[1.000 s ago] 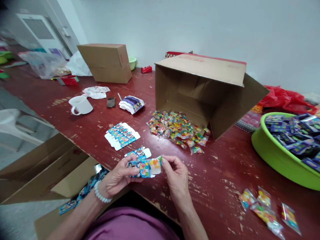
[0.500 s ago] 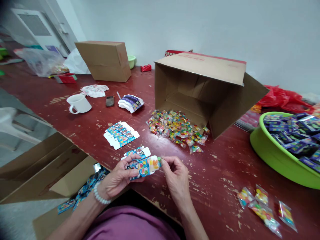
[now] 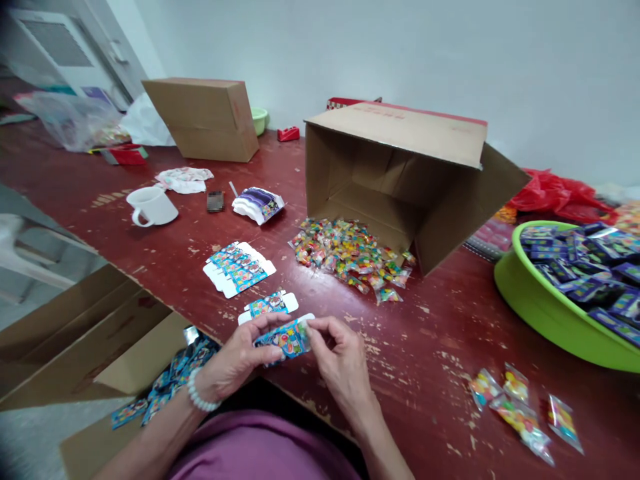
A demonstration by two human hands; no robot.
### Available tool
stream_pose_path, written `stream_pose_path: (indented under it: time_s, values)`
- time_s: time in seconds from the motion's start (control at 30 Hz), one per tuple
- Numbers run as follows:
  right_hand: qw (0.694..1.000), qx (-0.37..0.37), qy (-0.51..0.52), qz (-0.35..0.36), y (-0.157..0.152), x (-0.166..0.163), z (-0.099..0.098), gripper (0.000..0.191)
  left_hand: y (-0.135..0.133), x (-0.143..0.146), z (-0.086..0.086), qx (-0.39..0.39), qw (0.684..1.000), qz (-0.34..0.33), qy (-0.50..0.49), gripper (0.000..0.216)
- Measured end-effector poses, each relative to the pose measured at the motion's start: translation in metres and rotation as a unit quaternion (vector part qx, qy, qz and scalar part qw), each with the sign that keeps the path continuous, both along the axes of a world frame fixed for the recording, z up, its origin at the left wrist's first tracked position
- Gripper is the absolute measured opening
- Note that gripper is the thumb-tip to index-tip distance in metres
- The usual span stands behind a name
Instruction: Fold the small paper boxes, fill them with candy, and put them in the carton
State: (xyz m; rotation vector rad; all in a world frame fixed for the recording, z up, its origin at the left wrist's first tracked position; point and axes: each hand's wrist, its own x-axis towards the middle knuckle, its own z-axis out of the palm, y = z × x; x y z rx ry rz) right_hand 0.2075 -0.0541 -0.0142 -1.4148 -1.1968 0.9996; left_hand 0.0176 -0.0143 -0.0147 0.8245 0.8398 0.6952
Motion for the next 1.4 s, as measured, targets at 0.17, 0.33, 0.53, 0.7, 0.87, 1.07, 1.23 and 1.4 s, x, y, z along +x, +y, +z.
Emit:
stream_pose_path:
  time_s: [0.17,0.33,0.53,0.7,0.87,1.07,1.23,1.4]
  values:
    - [0.997,0.035,-0.070,0.026,0.002,-0.006,0.002,0.014,-0.007,0.010,0.001,-0.008,0.989,-0.144,-0.013,0.049]
    - [0.985,0.124,-0.112,-0.034,0.002,0.000,0.002,0.014,-0.009,0.014,0.001,-0.017,0.993,-0.102,-0.065,0.050]
    - [0.991,0.117,-0.063,0.022,-0.005,-0.009,-0.002,0.015,-0.007,0.018,0.002,-0.083,0.993,0.031,-0.073,0.034]
    - [0.990,0.111,-0.051,0.065,-0.004,-0.015,0.001,0.015,-0.006,0.018,-0.002,-0.147,0.986,0.055,-0.057,0.044]
    - [0.991,0.100,-0.046,0.070,0.000,-0.021,0.002,0.017,-0.009,0.018,-0.006,-0.134,0.987,0.085,-0.022,0.032]
    - [0.988,0.120,-0.060,0.082,-0.001,-0.022,-0.003,0.015,-0.013,0.019,-0.002,-0.108,0.988,0.106,0.004,0.029]
    - [0.994,0.093,-0.009,0.056,0.001,-0.020,-0.006,0.011,-0.013,0.022,0.001,-0.099,0.992,0.076,-0.007,0.035]
    - [0.981,-0.028,0.186,0.044,0.006,-0.024,-0.011,0.034,-0.011,0.022,0.002,-0.088,0.995,0.051,-0.006,0.039]
